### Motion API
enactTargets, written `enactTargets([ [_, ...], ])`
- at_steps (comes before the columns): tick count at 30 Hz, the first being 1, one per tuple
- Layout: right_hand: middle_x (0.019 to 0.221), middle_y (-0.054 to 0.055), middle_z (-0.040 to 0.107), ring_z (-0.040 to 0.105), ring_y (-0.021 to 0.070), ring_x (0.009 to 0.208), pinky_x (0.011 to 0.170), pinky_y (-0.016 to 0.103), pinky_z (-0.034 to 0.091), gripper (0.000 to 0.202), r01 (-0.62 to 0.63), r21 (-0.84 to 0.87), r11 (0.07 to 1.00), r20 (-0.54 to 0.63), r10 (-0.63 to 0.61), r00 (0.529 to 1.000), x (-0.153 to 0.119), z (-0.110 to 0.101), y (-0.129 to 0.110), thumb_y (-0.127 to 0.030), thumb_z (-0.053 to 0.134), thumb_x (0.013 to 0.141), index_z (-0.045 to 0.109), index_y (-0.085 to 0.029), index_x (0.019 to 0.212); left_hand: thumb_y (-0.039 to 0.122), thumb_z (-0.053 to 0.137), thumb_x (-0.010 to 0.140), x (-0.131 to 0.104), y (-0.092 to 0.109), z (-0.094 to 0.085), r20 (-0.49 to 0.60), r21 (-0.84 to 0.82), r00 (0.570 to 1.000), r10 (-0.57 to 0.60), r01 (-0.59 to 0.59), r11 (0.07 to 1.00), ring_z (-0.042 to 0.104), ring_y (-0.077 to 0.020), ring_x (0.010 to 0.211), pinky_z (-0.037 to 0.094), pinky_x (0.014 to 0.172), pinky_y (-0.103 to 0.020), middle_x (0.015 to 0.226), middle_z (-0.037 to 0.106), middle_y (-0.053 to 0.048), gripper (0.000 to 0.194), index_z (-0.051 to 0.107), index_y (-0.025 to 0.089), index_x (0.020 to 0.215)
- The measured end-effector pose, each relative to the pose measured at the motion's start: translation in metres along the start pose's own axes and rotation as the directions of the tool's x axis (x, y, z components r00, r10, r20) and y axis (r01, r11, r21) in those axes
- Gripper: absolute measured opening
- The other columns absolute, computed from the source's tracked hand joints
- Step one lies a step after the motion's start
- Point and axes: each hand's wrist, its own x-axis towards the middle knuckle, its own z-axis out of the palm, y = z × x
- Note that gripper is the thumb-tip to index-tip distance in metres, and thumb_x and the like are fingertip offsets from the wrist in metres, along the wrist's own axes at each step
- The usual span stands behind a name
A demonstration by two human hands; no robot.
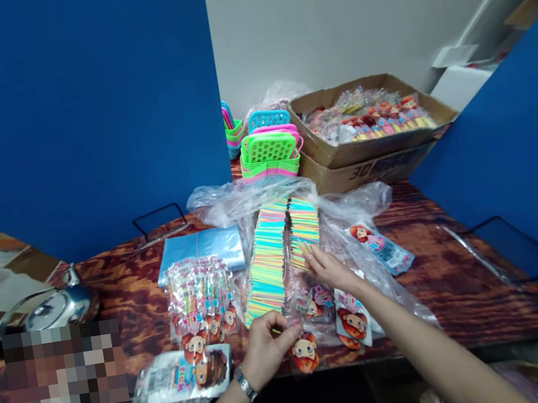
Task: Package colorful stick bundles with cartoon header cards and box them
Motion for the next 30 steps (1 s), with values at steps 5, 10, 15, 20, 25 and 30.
enactTargets([
  [5, 0.064, -0.006, 0.04, 0.043, 0.009, 0.05, 0.047, 0.022, 0.038, 0.036, 0.016, 0.314, 0.949, 0.036, -0.029, 0.999, -0.019, 0.001, -0.009, -0.05, 0.016, 0.092, 0.038, -0.022, 0.088, 0.037, 0.063, 0.073, 0.0, 0.004, -0.002, -0.013, -0.001, 1.0, 0.014, -0.014, 1.0, 0.05, -0.0114, 0.053, 0.039, 0.052, -0.022, 0.057, 0.056, 0.001, 0.026, 0.054, 0.015, 0.062],
  [10, 0.058, -0.006, 0.043, 0.043, 0.0088, 0.048, 0.046, 0.022, 0.037, 0.037, -0.03, 0.511, 0.859, 0.308, -0.15, 0.94, -0.044, -0.003, -0.026, -0.058, 0.038, 0.085, 0.046, -0.021, 0.088, 0.031, 0.065, 0.074, 0.006, 0.029, -0.016, 0.044, 0.104, 0.965, 0.258, -0.261, 0.96, 0.054, -0.0242, 0.108, 0.039, 0.093, -0.036, 0.109, 0.063, -0.012, 0.018, 0.06, 0.017, 0.064],
  [15, 0.061, -0.005, 0.049, 0.048, 0.0097, 0.047, 0.047, 0.023, 0.04, 0.035, -0.069, 0.491, 0.868, 0.496, -0.214, 0.841, -0.062, 0.002, -0.034, -0.053, 0.036, 0.087, 0.051, -0.023, 0.094, 0.029, 0.066, 0.074, 0.01, 0.035, -0.022, 0.19, 0.122, 0.952, 0.24, -0.266, 0.956, 0.046, -0.0256, 0.121, 0.028, 0.103, -0.042, 0.126, 0.055, -0.012, 0.013, 0.063, 0.018, 0.069],
  [20, 0.087, 0.004, 0.061, 0.06, 0.0153, 0.076, 0.066, 0.025, 0.045, 0.028, 0.089, -0.233, 0.968, 0.193, -0.043, 0.98, -0.037, -0.001, -0.017, -0.033, 0.025, 0.095, 0.048, -0.02, 0.104, 0.032, 0.064, 0.075, 0.003, 0.024, -0.021, 0.017, 0.114, 0.985, 0.172, -0.173, 0.978, 0.053, -0.0266, 0.111, 0.034, 0.097, -0.04, 0.106, 0.066, -0.011, 0.018, 0.062, 0.017, 0.066],
  [25, 0.102, 0.013, 0.057, 0.062, 0.021, 0.082, 0.066, 0.029, 0.043, 0.017, -0.007, -0.555, 0.832, 0.138, 0.1, 0.985, -0.003, 0.007, -0.01, -0.015, 0.034, 0.09, 0.046, -0.015, 0.102, 0.035, 0.063, 0.075, -0.003, 0.021, -0.018, -0.016, 0.047, 0.99, 0.142, -0.142, 0.989, 0.06, -0.0214, 0.086, 0.044, 0.079, -0.031, 0.082, 0.066, -0.008, 0.025, 0.056, 0.015, 0.06],
  [30, 0.103, 0.012, 0.054, 0.063, 0.0211, 0.083, 0.065, 0.03, 0.045, 0.023, -0.015, -0.671, 0.742, 0.153, 0.158, 0.976, 0.007, 0.022, -0.014, -0.011, 0.027, 0.09, 0.045, -0.015, 0.103, 0.036, 0.062, 0.076, -0.005, 0.014, -0.016, -0.03, 0.023, 0.99, 0.137, -0.137, 0.99, 0.059, -0.0187, 0.081, 0.044, 0.074, -0.027, 0.08, 0.065, -0.006, 0.026, 0.057, 0.015, 0.062],
])
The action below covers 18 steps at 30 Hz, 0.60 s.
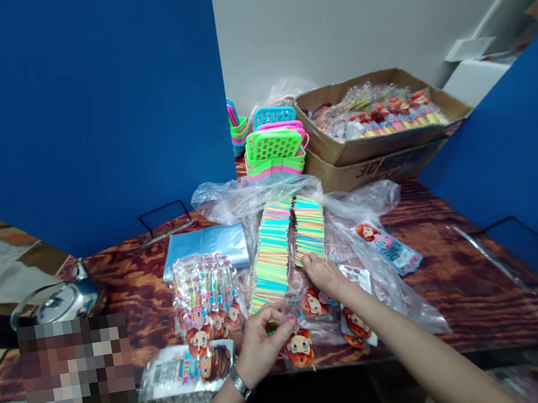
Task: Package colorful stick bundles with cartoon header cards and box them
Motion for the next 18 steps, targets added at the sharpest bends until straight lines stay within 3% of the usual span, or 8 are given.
enactTargets([
  [5, 0.102, 0.012, 0.055, 0.062, 0.0221, 0.089, 0.068, 0.031, 0.045, 0.024, 0.018, -0.056, 0.998, 0.011, -0.017, 1.0, -0.001, -0.003, -0.002, -0.009, 0.027, 0.089, 0.046, -0.016, 0.103, 0.039, 0.062, 0.075, -0.001, -0.005, 0.002, 0.007, -0.045, 0.999, -0.047, 0.048, 0.998, 0.059, -0.02, 0.085, 0.046, 0.073, -0.027, 0.088, 0.065, -0.008, 0.027, 0.057, 0.015, 0.065],
  [9, 0.103, 0.013, 0.056, 0.061, 0.0231, 0.094, 0.07, 0.03, 0.045, 0.025, 0.036, -0.052, 0.998, 0.012, -0.035, 0.999, -0.003, -0.005, -0.002, -0.011, 0.027, 0.09, 0.047, -0.015, 0.104, 0.039, 0.061, 0.076, -0.001, -0.008, 0.002, 0.005, -0.034, 0.999, -0.031, 0.031, 0.999, 0.058, -0.0164, 0.075, 0.045, 0.069, -0.025, 0.079, 0.064, -0.005, 0.027, 0.056, 0.015, 0.065],
  [14, 0.111, 0.016, 0.056, 0.062, 0.0241, 0.091, 0.07, 0.033, 0.045, 0.023, 0.022, 0.018, 1.0, 0.043, -0.023, 0.999, 0.002, 0.002, 0.0, -0.017, 0.032, 0.09, 0.047, -0.014, 0.107, 0.039, 0.062, 0.076, -0.003, -0.009, 0.002, -0.007, -0.044, 0.999, -0.042, 0.042, 0.998, 0.055, -0.0138, 0.068, 0.043, 0.063, -0.023, 0.073, 0.061, -0.002, 0.027, 0.056, 0.015, 0.065],
  [18, 0.107, 0.017, 0.058, 0.062, 0.0254, 0.09, 0.072, 0.036, 0.044, 0.021, 0.013, 0.115, 0.993, 0.043, -0.018, 0.999, 0.006, 0.006, -0.001, -0.01, 0.04, 0.083, 0.049, -0.013, 0.101, 0.037, 0.062, 0.075, -0.003, -0.008, 0.002, -0.009, -0.04, 0.999, -0.045, 0.045, 0.998, 0.052, -0.0127, 0.065, 0.042, 0.062, -0.022, 0.069, 0.059, -0.001, 0.026, 0.055, 0.015, 0.063],
])
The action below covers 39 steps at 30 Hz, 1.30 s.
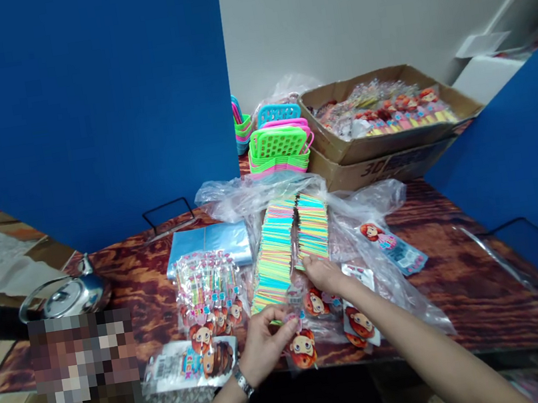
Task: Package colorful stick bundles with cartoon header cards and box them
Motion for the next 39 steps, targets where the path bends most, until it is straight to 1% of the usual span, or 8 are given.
enactTargets([
  [6, 0.097, 0.013, 0.059, 0.059, 0.0218, 0.085, 0.073, 0.036, 0.044, 0.014, 0.106, 0.278, 0.955, -0.128, -0.072, 0.989, -0.015, -0.01, 0.001, -0.021, 0.035, 0.088, 0.045, -0.015, 0.097, 0.038, 0.065, 0.074, 0.0, -0.002, -0.002, 0.003, -0.079, 0.999, -0.044, 0.044, 0.996, 0.056, -0.015, 0.073, 0.043, 0.066, -0.024, 0.076, 0.063, -0.004, 0.027, 0.056, 0.014, 0.065],
  [9, 0.084, 0.004, 0.058, 0.058, 0.0152, 0.079, 0.072, 0.029, 0.046, 0.026, 0.21, 0.432, 0.877, -0.207, -0.131, 0.97, -0.03, -0.015, -0.005, -0.032, 0.019, 0.095, 0.041, -0.019, 0.094, 0.037, 0.07, 0.07, -0.001, -0.003, 0.001, 0.042, -0.27, 0.994, -0.101, 0.108, 0.957, 0.058, -0.0173, 0.084, 0.043, 0.075, -0.026, 0.093, 0.066, -0.008, 0.028, 0.055, 0.014, 0.064],
  [11, 0.077, 0.0, 0.053, 0.056, 0.0125, 0.069, 0.065, 0.026, 0.047, 0.03, 0.291, 0.631, 0.72, -0.277, -0.141, 0.95, -0.04, -0.015, -0.015, -0.037, 0.014, 0.095, 0.04, -0.021, 0.094, 0.036, 0.073, 0.067, -0.001, -0.001, 0.006, 0.096, -0.432, 0.985, -0.143, 0.171, 0.885, 0.059, -0.018, 0.088, 0.043, 0.079, -0.028, 0.104, 0.064, -0.009, 0.028, 0.056, 0.013, 0.064],
  [14, 0.071, -0.004, 0.047, 0.051, 0.0108, 0.057, 0.055, 0.024, 0.045, 0.029, 0.358, 0.881, 0.309, -0.346, -0.096, 0.933, -0.052, -0.015, -0.031, -0.044, 0.027, 0.093, 0.036, -0.023, 0.11, 0.033, 0.076, 0.064, -0.001, 0.003, 0.014, 0.154, -0.582, 0.977, -0.147, 0.21, 0.786, 0.06, -0.0168, 0.084, 0.044, 0.079, -0.029, 0.102, 0.065, -0.008, 0.027, 0.058, 0.013, 0.063],
  [16, 0.071, -0.004, 0.047, 0.05, 0.0109, 0.058, 0.055, 0.025, 0.045, 0.035, 0.367, 0.905, 0.213, -0.358, -0.084, 0.93, -0.058, -0.018, -0.038, -0.044, 0.035, 0.091, 0.033, -0.023, 0.119, 0.03, 0.076, 0.064, -0.001, 0.005, 0.017, 0.175, -0.634, 0.976, -0.133, 0.215, 0.743, 0.059, -0.0157, 0.082, 0.043, 0.08, -0.029, 0.096, 0.065, -0.007, 0.025, 0.059, 0.012, 0.063],
  [23, 0.076, -0.001, 0.051, 0.051, 0.0117, 0.066, 0.063, 0.025, 0.043, 0.018, 0.482, 0.788, 0.383, -0.495, -0.071, 0.866, -0.08, -0.022, -0.054, -0.035, 0.033, 0.093, 0.045, -0.022, 0.088, 0.03, 0.079, 0.059, -0.005, 0.009, 0.015, 0.221, -0.689, 0.962, -0.16, 0.27, 0.673, 0.055, -0.0119, 0.067, 0.044, 0.07, -0.026, 0.071, 0.059, -0.002, 0.027, 0.058, 0.013, 0.062],
  [29, 0.077, 0.0, 0.053, 0.055, 0.0145, 0.071, 0.075, 0.031, 0.046, 0.012, 0.561, 0.709, 0.427, -0.561, -0.141, 0.816, -0.096, -0.021, -0.066, -0.033, 0.031, 0.093, 0.04, -0.024, 0.092, 0.029, 0.08, 0.058, -0.007, 0.018, 0.008, 0.238, -0.707, 0.963, -0.126, 0.261, 0.658, 0.051, -0.0081, 0.06, 0.041, 0.061, -0.021, 0.067, 0.056, 0.0, 0.029, 0.056, 0.013, 0.059],
  [39, 0.078, -0.001, 0.055, 0.058, 0.0147, 0.076, 0.1, 0.046, 0.036, 0.008, 0.751, 0.431, 0.501, -0.725, -0.302, 0.618, -0.094, -0.022, -0.069, -0.023, 0.031, 0.093, 0.037, -0.025, 0.097, 0.025, 0.078, 0.06, -0.012, 0.023, 0.001, 0.277, -0.739, 0.959, -0.057, 0.25, 0.625, 0.051, -0.0096, 0.061, 0.039, 0.06, -0.021, 0.064, 0.054, -0.001, 0.03, 0.051, 0.011, 0.057],
])
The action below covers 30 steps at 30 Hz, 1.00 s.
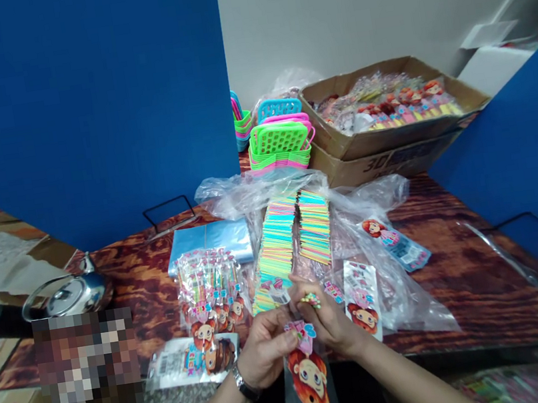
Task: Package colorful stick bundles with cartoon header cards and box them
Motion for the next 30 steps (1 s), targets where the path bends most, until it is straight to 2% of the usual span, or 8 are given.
enactTargets([
  [9, 0.078, 0.0, 0.055, 0.059, 0.0158, 0.082, 0.097, 0.045, 0.041, 0.012, 0.036, -0.04, 0.999, -0.003, -0.036, 0.999, 0.001, 0.004, 0.004, -0.017, 0.035, 0.091, 0.04, -0.024, 0.099, 0.02, 0.076, 0.062, 0.0, 0.0, -0.007, 0.003, -0.025, 1.0, -0.005, 0.005, 1.0, 0.051, -0.0091, 0.061, 0.039, 0.06, -0.021, 0.066, 0.055, -0.001, 0.027, 0.051, 0.011, 0.057],
  [20, 0.075, -0.001, 0.054, 0.06, 0.015, 0.079, 0.085, 0.036, 0.048, 0.012, 0.068, -0.055, 0.996, -0.007, -0.069, 0.998, 0.007, 0.008, 0.004, -0.016, 0.037, 0.09, 0.041, -0.024, 0.098, 0.02, 0.075, 0.064, 0.001, 0.005, -0.014, -0.007, 0.018, 1.0, 0.016, -0.016, 1.0, 0.051, -0.0085, 0.06, 0.039, 0.061, -0.021, 0.065, 0.054, -0.001, 0.023, 0.055, 0.011, 0.06],
  [30, 0.081, 0.001, 0.057, 0.061, 0.015, 0.08, 0.094, 0.041, 0.044, 0.013, 0.066, -0.038, 0.997, -0.01, -0.066, 0.998, 0.013, 0.005, 0.005, -0.016, 0.037, 0.09, 0.042, -0.025, 0.098, 0.023, 0.077, 0.062, 0.005, 0.01, -0.012, -0.016, 0.031, 1.0, 0.004, -0.004, 1.0, 0.051, -0.009, 0.06, 0.039, 0.059, -0.021, 0.065, 0.055, -0.001, 0.025, 0.055, 0.01, 0.06],
])
